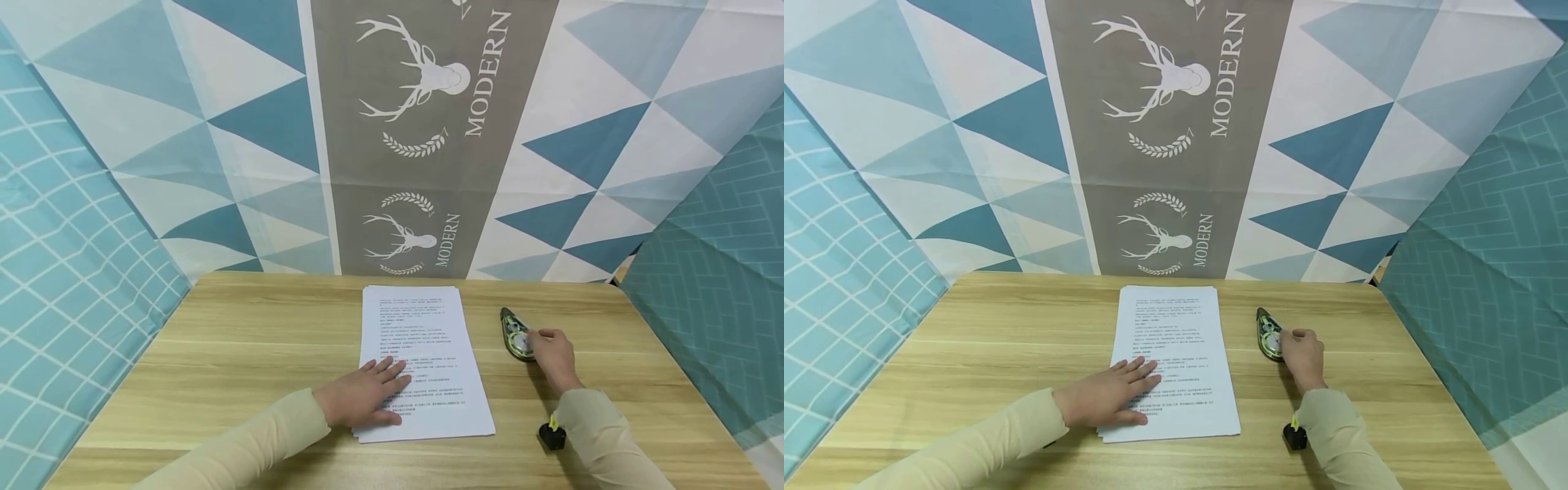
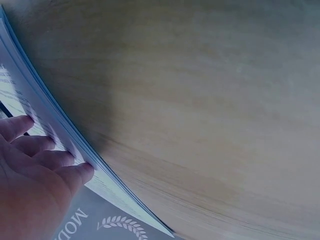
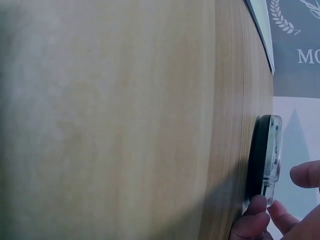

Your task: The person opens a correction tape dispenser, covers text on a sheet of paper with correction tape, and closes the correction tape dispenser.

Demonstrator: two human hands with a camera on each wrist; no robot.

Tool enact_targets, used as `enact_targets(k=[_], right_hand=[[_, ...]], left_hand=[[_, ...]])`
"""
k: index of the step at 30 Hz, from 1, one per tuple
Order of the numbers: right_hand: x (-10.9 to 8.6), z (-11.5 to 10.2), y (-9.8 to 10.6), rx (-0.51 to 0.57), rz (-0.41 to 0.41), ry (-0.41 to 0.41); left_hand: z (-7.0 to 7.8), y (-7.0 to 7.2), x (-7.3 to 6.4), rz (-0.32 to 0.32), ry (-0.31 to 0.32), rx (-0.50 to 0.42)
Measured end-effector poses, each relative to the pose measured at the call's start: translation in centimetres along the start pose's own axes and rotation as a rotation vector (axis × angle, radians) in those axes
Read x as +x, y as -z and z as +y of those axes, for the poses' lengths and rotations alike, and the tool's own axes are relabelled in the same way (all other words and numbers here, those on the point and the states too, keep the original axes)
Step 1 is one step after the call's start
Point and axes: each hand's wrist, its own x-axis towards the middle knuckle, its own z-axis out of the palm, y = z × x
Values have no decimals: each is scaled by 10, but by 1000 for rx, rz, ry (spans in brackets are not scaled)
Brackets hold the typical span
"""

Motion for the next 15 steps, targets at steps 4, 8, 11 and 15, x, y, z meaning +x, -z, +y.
enact_targets(k=[4, 8, 11, 15], right_hand=[[1, -1, 0, 26, 32, 0], [-1, -5, 1, 34, 72, 14], [-5, -12, 3, 33, 96, 49], [-12, -27, 2, 30, 74, 123]], left_hand=[[0, 0, -1, 7, 4, -7], [-1, 0, -1, 18, 16, -32], [-2, 2, 1, 49, 45, -50], [-5, 7, 8, 130, 127, -64]])
